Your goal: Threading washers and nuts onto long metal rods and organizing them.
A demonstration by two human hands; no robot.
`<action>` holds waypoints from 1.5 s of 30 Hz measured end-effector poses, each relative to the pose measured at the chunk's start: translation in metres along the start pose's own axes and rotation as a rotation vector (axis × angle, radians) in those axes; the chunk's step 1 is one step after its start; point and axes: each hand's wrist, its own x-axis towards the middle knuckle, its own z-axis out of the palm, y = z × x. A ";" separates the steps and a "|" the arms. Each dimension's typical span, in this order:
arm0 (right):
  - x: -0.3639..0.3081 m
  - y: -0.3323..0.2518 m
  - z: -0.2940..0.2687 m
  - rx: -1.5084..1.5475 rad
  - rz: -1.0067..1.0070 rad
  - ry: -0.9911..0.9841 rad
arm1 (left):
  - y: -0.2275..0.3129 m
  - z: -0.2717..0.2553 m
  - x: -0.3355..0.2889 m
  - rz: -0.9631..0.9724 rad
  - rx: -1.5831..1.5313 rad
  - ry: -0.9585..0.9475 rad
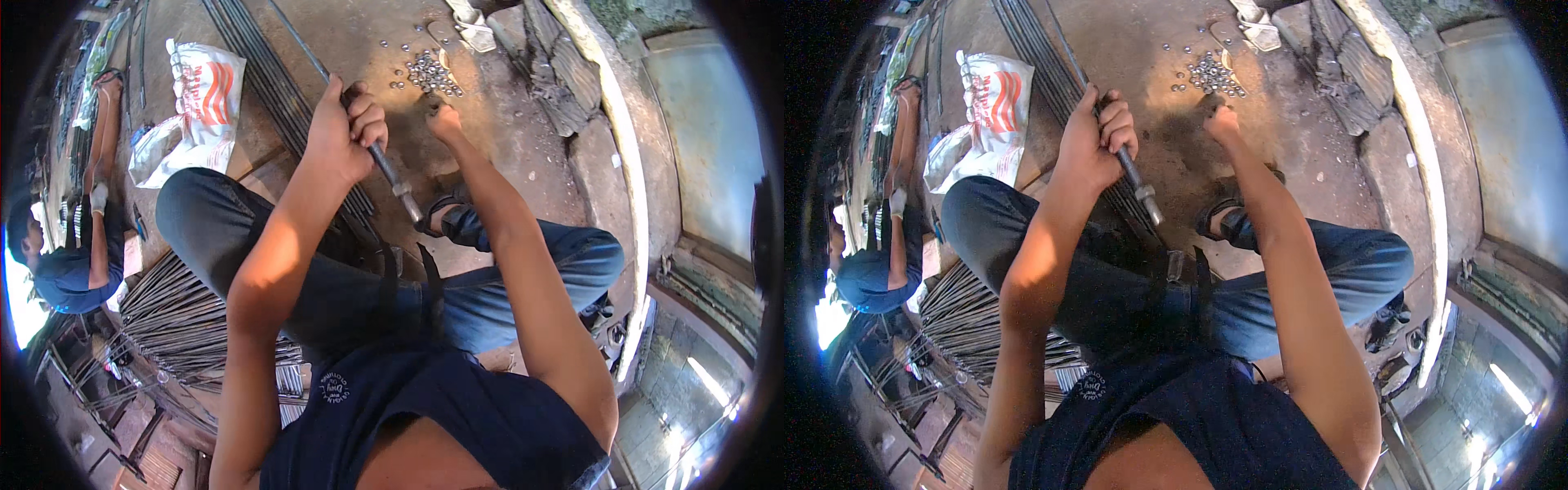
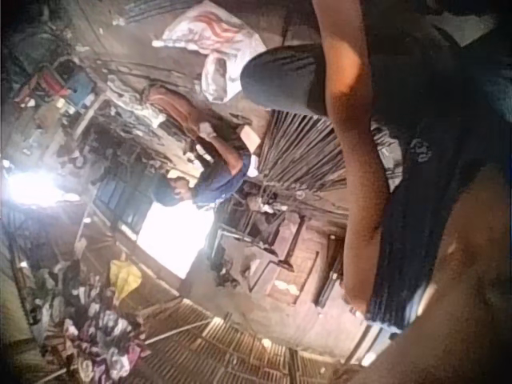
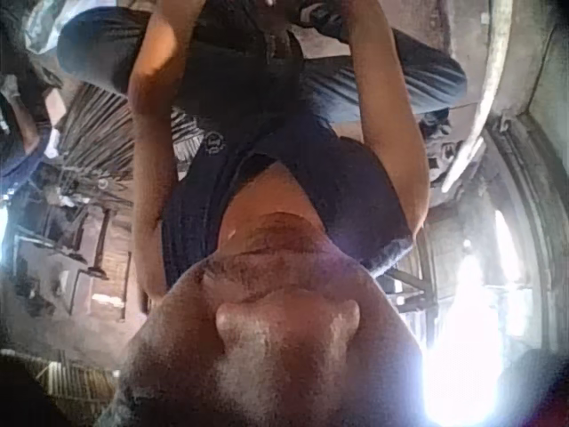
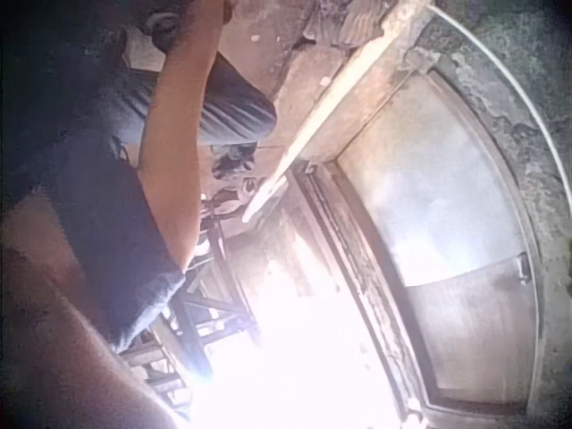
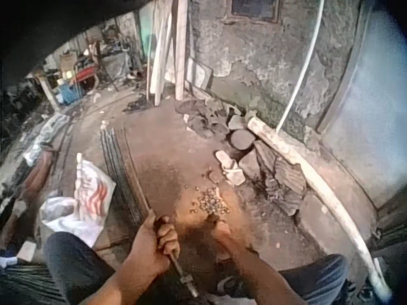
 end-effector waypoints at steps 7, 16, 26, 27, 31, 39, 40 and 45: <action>0.051 0.007 0.020 0.072 0.039 0.291 | -0.009 -0.002 0.000 -0.019 -0.010 0.022; 0.006 -0.007 -0.046 0.797 -0.005 0.245 | -0.020 0.003 0.018 -0.030 0.018 0.042; -0.253 -0.087 -0.248 0.845 -0.423 0.235 | -0.033 0.044 0.047 0.012 -0.107 -0.167; -0.270 -0.089 -0.253 0.732 -0.519 0.360 | -0.035 0.049 0.049 -0.002 -0.110 -0.180; -0.306 -0.105 -0.258 0.631 -0.598 0.609 | -0.038 0.060 0.059 0.021 -0.119 -0.214; -0.306 -0.121 -0.244 0.505 -0.563 0.745 | -0.038 0.062 0.055 0.048 -0.172 -0.204; -0.307 -0.123 -0.241 0.521 -0.558 0.760 | -0.037 0.063 0.053 0.047 -0.181 -0.190; -0.306 -0.124 -0.232 0.496 -0.581 0.839 | -0.036 0.063 0.047 0.063 -0.187 -0.180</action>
